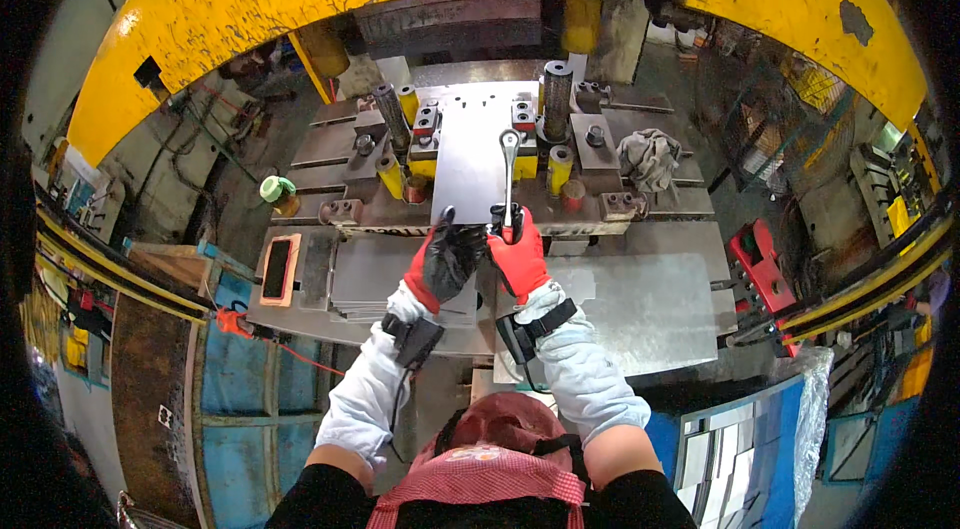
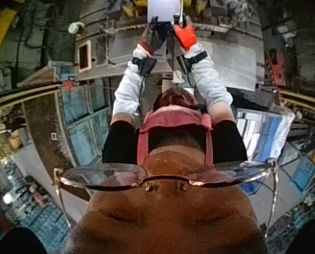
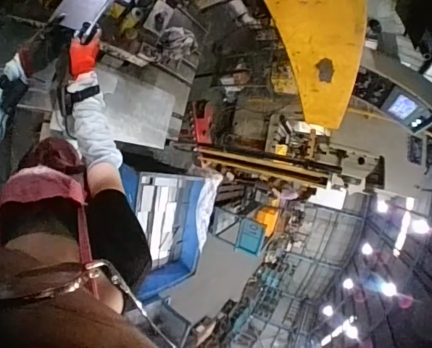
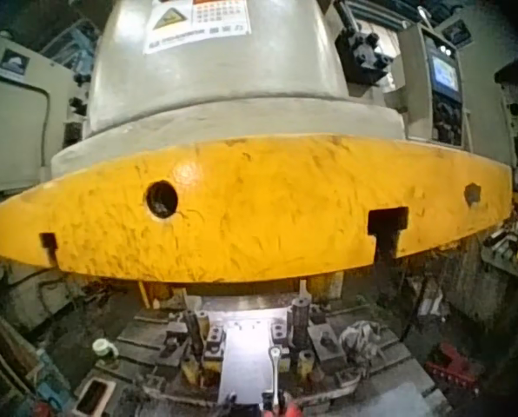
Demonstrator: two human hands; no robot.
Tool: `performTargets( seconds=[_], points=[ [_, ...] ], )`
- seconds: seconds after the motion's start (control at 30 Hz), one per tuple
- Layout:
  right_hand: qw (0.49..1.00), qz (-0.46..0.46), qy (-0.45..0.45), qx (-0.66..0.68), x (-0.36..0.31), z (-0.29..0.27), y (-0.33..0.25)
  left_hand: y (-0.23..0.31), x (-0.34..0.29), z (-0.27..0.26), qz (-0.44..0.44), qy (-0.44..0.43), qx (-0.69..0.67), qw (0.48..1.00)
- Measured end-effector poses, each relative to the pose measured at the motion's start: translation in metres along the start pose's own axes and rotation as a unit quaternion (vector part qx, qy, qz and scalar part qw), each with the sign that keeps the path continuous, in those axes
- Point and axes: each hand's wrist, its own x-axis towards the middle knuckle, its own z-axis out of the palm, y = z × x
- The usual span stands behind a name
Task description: Operating a metal stamping press to process sheet metal components.
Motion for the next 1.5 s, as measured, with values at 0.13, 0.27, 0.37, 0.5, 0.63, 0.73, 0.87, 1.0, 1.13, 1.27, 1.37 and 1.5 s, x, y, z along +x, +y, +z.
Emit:
performTargets(
  seconds=[0.13,0.27,0.37,0.5,0.63,0.73,0.87,1.0,1.13,1.27,1.37,1.5],
  points=[
    [0.999,0.021,-0.025,-0.004,0.003,-0.011,0.007,-0.011,0.023,-0.011,0.046,0.076,0.106,0.990],
    [0.992,0.110,-0.059,-0.004,-0.010,-0.031,-0.028,-0.003,0.020,0.008,0.040,0.107,0.010,0.993],
    [0.992,0.101,-0.025,0.076,-0.038,-0.050,-0.034,-0.005,0.020,0.022,0.058,0.124,-0.040,0.990],
    [0.976,0.191,-0.013,0.103,-0.088,-0.082,-0.031,-0.012,0.028,0.023,0.098,0.140,-0.107,0.979],
    [0.971,0.227,0.008,0.070,-0.131,-0.127,-0.015,-0.014,0.028,0.022,0.133,0.155,-0.074,0.976],
    [0.957,0.259,0.075,0.105,-0.156,-0.164,0.013,-0.012,0.029,0.030,0.105,0.200,-0.100,0.969],
    [0.948,0.277,0.154,0.019,-0.180,-0.208,0.072,-0.012,0.034,-0.006,0.184,0.139,0.051,0.972],
    [0.914,0.265,0.189,-0.243,-0.202,-0.262,0.134,-0.017,0.031,0.036,0.177,0.136,0.022,0.974],
    [0.880,0.284,0.196,-0.326,-0.190,-0.237,0.115,-0.007,0.030,0.027,0.115,0.173,-0.108,0.972],
    [0.901,0.236,0.190,-0.310,-0.191,-0.242,0.108,-0.019,0.043,-0.001,0.116,0.074,-0.109,0.984],
    [0.900,0.246,0.216,-0.289,-0.196,-0.250,0.118,-0.017,0.036,0.026,0.088,0.137,-0.125,0.979],
    [0.879,0.245,0.221,-0.344,-0.189,-0.225,0.091,-0.013,0.033,0.024,0.098,0.156,-0.139,0.973]
  ],
)
